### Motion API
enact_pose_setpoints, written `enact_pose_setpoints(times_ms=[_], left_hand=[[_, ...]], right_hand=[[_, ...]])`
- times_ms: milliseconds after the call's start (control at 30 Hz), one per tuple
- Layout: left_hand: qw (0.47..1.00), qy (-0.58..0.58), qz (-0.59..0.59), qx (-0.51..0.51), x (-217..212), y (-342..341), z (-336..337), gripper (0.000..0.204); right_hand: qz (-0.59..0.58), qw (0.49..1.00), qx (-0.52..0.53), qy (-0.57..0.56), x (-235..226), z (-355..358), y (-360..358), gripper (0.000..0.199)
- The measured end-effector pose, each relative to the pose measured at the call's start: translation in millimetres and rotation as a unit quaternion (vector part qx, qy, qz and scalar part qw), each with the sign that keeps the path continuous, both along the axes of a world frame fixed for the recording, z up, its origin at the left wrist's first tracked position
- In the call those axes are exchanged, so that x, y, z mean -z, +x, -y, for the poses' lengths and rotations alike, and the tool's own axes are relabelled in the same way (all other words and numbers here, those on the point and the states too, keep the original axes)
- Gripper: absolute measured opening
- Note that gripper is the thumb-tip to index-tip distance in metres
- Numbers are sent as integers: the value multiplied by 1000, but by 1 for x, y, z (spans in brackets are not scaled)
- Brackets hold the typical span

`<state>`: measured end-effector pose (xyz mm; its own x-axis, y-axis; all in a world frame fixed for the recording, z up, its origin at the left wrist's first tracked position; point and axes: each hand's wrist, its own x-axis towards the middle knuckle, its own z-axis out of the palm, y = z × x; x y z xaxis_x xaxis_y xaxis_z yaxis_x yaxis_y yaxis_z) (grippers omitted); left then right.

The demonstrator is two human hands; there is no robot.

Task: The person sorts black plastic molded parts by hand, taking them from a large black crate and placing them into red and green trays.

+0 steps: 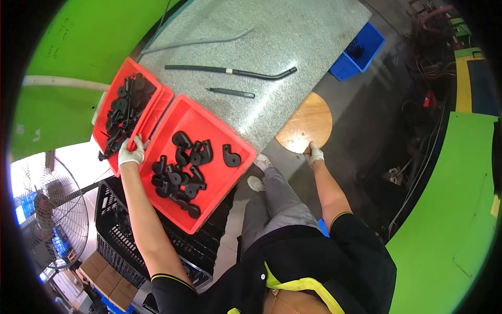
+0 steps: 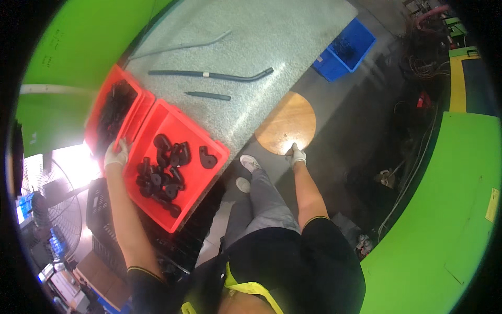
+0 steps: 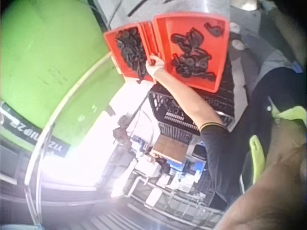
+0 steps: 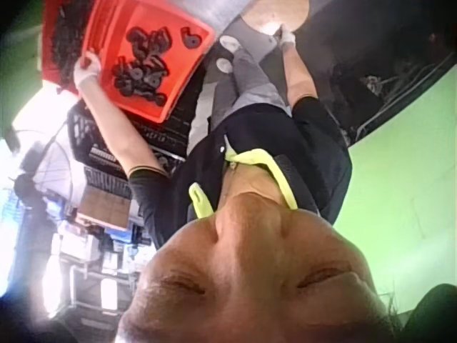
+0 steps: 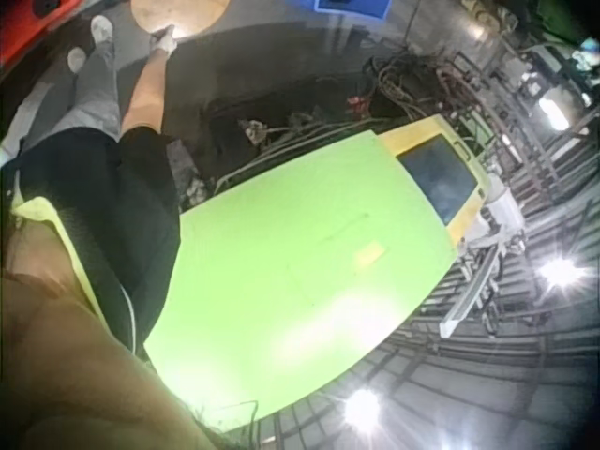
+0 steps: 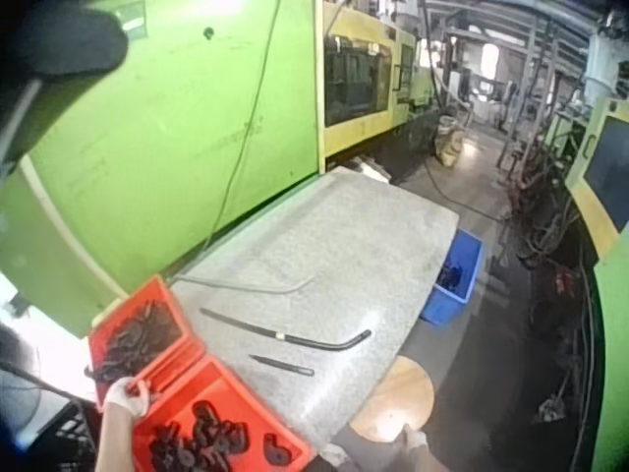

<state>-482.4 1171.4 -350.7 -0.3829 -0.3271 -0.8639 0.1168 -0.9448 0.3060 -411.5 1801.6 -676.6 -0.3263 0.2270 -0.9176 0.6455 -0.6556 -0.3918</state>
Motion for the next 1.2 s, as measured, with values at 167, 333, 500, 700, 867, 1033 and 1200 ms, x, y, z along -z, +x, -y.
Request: enact_pose_setpoints(times_ms=[167, 333, 500, 700, 867, 1033, 1200], left_hand=[[990, -130, -34, 30, -3, 4, -32, 57], [481, -698, 307, 432, -28, 69, 0, 67], [811, -561, -97, 135, -59, 148, -21, 56], [517, -790, 145, 297, -99, 234, -188, 29], [383, -829, 195, 359, -78, 301, -198, 22], [357, -832, 210, 369, -70, 313, -201, 20], [290, -848, 224, 383, -87, 327, -196, 16]], right_hand=[[-59, 994, 84, 27, 10, -2, 11, 33], [-77, 997, 21, 17, 22, 42, 49, 22], [-124, 990, 21, -56, 29, 48, 118, 37], [-94, 987, 9, -132, 8, -5, 175, 36], [-44, 991, -2, -126, -8, -11, 218, 35], [-12, 992, -42, -117, -6, -13, 258, 39], [-2, 977, -173, -128, 20, 11, 324, 45]])
